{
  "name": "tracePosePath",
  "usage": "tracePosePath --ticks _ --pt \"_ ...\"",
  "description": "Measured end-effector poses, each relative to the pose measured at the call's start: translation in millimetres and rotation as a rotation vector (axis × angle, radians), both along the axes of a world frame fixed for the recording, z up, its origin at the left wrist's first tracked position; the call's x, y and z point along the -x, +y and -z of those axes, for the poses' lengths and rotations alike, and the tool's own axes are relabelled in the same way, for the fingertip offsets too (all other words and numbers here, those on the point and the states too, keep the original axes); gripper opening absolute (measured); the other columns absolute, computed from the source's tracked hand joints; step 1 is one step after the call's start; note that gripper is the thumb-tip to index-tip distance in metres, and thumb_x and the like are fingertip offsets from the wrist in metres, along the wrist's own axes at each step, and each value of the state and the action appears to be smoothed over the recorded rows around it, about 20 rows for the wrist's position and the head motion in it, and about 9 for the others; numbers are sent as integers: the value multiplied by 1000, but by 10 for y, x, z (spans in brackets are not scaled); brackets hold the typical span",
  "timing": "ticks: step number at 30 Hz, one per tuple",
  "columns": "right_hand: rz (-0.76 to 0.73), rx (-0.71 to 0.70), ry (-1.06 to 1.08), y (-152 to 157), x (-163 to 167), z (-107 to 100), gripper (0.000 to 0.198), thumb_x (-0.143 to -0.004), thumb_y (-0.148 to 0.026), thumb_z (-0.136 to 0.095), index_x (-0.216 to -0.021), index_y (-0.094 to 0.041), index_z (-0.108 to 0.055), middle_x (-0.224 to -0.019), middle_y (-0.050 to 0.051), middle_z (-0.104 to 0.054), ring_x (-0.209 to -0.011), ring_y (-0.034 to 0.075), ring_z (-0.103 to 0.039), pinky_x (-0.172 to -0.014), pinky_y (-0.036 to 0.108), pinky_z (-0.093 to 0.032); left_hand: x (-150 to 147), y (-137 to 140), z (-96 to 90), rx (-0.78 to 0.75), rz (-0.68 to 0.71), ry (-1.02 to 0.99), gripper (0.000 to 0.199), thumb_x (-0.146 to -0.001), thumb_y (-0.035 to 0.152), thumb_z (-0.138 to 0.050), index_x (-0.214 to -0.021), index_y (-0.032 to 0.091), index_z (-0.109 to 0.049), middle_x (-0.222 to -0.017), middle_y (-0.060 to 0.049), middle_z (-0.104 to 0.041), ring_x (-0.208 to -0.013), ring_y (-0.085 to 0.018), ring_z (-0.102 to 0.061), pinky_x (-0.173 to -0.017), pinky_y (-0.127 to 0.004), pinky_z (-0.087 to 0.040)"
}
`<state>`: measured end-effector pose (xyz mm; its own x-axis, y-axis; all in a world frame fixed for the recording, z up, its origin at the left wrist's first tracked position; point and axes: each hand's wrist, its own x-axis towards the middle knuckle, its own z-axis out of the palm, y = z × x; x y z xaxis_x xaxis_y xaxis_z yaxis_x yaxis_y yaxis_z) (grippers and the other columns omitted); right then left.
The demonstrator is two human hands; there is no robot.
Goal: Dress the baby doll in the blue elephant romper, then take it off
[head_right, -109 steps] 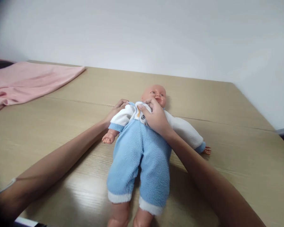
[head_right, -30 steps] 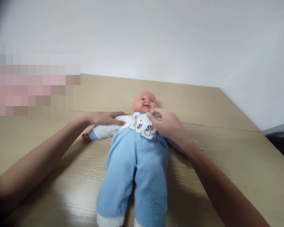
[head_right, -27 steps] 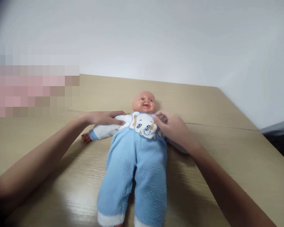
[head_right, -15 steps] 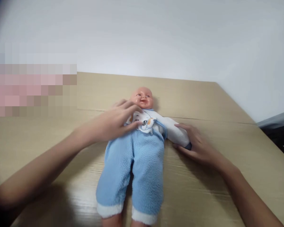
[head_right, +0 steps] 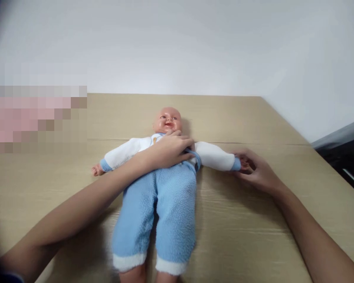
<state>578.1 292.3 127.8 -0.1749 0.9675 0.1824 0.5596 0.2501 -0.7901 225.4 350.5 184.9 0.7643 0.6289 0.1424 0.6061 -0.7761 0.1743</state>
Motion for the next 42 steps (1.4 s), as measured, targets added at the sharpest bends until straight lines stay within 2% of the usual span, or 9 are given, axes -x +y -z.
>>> tracePosePath --ticks 3,6,12,18,22,26,35,39,42 --pt "8 -307 33 42 119 -91 44 -75 -26 -100 -113 -31 -79 -107 9 -82 -93 28 -77 -79 38 -62 21 23 33 -28 77 -82 29 -116 43 -60 -119 17 -74 -117 -12 -82 -109 -33 -67 -99 -46 -42" --pt "-28 -458 -18 106 269 -213 45 -75 -23 -100 -113 -32 -79 -103 8 -81 -90 28 -75 -80 41 -60 54 62 11 14 185 -181 25 -117 40 -59 -120 19 -73 -112 -11 -80 -101 -28 -70 -88 -40 -42" --pt "1 -480 -87 235 524 -415 43 -75 -40 -101 -106 -29 -73 -91 6 -77 -79 25 -72 -71 39 -57 185 54 -110 167 385 -337 22 -117 32 -58 -125 19 -73 -118 -12 -77 -102 -23 -73 -86 -33 -48" --pt "-251 -399 -331 139 967 -596 30 -88 -49 -89 -97 -29 -70 -88 3 -80 -74 23 -71 -69 37 -55 244 -2 -106 -58 558 -261 32 -119 38 -53 -136 22 -76 -131 -15 -79 -117 -28 -74 -98 -39 -48" --pt "-152 -366 -316 52 1113 -600 28 -89 -51 -85 -96 -31 -66 -78 -1 -74 -65 22 -66 -62 36 -50 247 0 -50 -95 544 -276 37 -121 44 -49 -136 24 -77 -133 -14 -80 -116 -27 -75 -99 -38 -48" --pt "-169 -325 -329 -21 1136 -567 18 -92 -42 -80 -99 -31 -66 -76 -2 -71 -64 21 -64 -60 34 -49 240 -1 -15 -114 575 -336 38 -121 44 -48 -131 25 -79 -131 -14 -80 -115 -27 -75 -97 -41 -47" --pt "-272 -275 -160 -195 1227 -391 20 -103 -35 -71 -122 -34 -65 -112 5 -72 -104 33 -71 -89 46 -59 208 -15 -63 447 533 -657 14 -107 34 -73 -106 20 -75 -110 -10 -83 -102 -24 -76 -94 -37 -55" --pt "-247 -305 -144 -213 1290 -302 23 -105 -36 -74 -127 -34 -68 -125 7 -72 -120 36 -68 -104 50 -56 172 3 -53 633 473 -763 22 -103 39 -76 -100 19 -69 -96 -5 -76 -89 -20 -70 -83 -34 -54" --pt "-197 -315 -104 -234 1353 -248 16 -108 -37 -71 -123 -33 -73 -122 8 -70 -117 34 -66 -104 50 -56 148 26 -35 731 367 -788 32 -101 49 -78 -100 19 -67 -91 -3 -74 -88 -20 -70 -84 -34 -54"
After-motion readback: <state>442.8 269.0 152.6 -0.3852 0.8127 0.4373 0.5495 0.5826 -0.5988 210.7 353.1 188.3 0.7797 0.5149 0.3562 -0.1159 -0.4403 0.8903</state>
